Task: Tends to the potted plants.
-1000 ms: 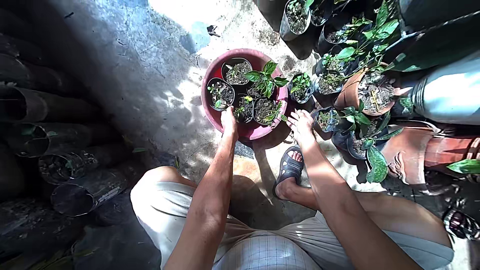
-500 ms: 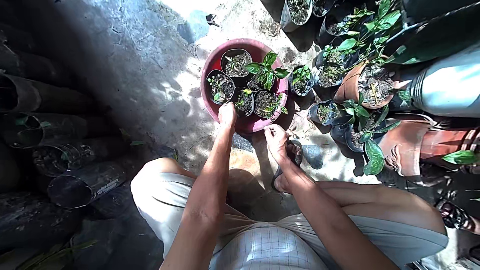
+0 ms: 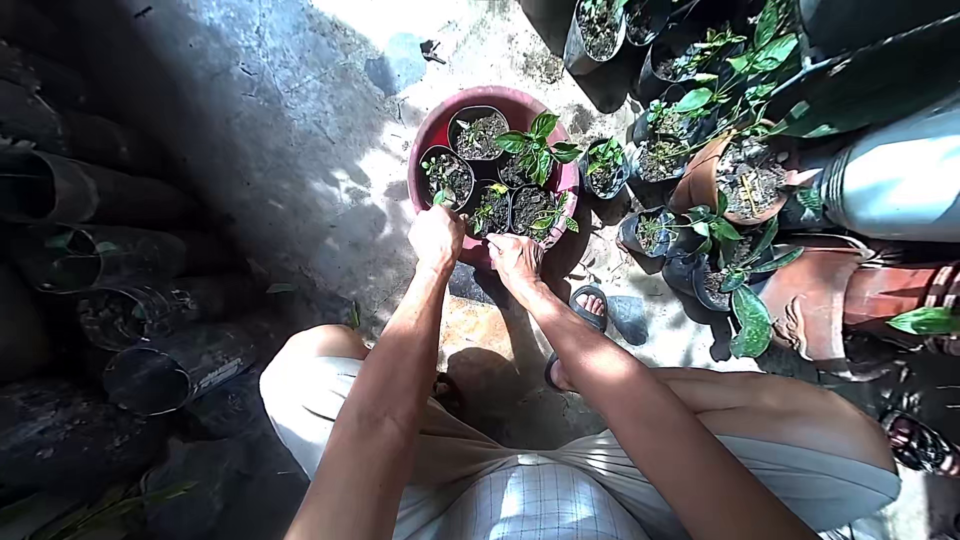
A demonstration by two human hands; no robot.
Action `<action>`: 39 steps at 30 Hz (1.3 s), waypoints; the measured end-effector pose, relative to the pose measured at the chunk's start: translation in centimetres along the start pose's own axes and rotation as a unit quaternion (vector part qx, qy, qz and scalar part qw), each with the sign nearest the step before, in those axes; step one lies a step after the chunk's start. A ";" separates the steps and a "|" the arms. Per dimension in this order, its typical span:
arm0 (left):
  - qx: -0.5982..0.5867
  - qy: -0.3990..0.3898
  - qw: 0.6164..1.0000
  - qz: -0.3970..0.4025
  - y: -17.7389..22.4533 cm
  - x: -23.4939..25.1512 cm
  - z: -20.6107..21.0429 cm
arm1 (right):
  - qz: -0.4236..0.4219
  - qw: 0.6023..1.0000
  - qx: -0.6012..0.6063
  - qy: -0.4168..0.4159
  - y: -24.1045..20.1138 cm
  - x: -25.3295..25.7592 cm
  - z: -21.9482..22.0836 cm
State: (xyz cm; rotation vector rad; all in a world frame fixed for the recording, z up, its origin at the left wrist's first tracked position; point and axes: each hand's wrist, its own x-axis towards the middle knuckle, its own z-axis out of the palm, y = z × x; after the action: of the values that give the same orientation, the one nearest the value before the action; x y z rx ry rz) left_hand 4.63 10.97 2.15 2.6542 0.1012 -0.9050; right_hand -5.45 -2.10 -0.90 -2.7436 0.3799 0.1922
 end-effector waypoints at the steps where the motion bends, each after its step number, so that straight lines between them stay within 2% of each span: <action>1: 0.010 -0.003 1.000 0.006 0.2 0.2 0.0 | 0.004 1.000 -0.006 -0.008 -0.1 0.2 0.1; 5: 0.035 0.016 0.999 0.030 0.4 0.8 0.6 | 0.012 1.000 -0.009 -0.018 -0.5 0.9 0.4; 10: 0.008 0.003 1.000 0.017 0.7 1.2 0.5 | 0.046 0.998 0.015 -0.037 -0.8 1.3 0.1; 21: 0.050 -0.026 0.998 0.010 0.8 -0.3 -0.7 | -0.063 0.996 0.056 0.030 0.8 -0.7 1.8; 29: 0.043 -0.049 0.998 0.002 -0.2 -0.1 -1.0 | -0.115 0.990 0.077 0.016 1.4 -2.0 1.2; 31: 0.013 -0.019 1.000 0.010 -0.8 0.1 -1.8 | -0.124 0.988 0.089 0.014 1.4 -2.2 0.9; 33: -0.025 0.092 0.994 0.052 -1.3 0.6 -2.3 | -0.126 0.988 0.089 0.016 1.5 -2.4 1.0; 35: -0.064 0.198 0.969 0.133 -1.5 2.1 -2.5 | -0.127 0.987 0.094 0.029 1.6 -2.7 1.2; 37: -0.077 0.207 0.953 0.208 -1.3 4.1 -3.2 | -0.129 0.984 0.114 0.048 1.5 -3.5 0.8; 39: -0.036 0.151 0.966 0.206 -0.5 5.9 -4.4 | -0.134 0.981 0.130 0.056 1.2 -4.7 -0.4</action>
State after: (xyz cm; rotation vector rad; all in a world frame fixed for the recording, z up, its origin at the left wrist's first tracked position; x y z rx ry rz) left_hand 11.81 12.64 1.74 2.5815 -0.3281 -0.3561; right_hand -10.26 -2.18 -0.09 -2.5185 0.0544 -0.0772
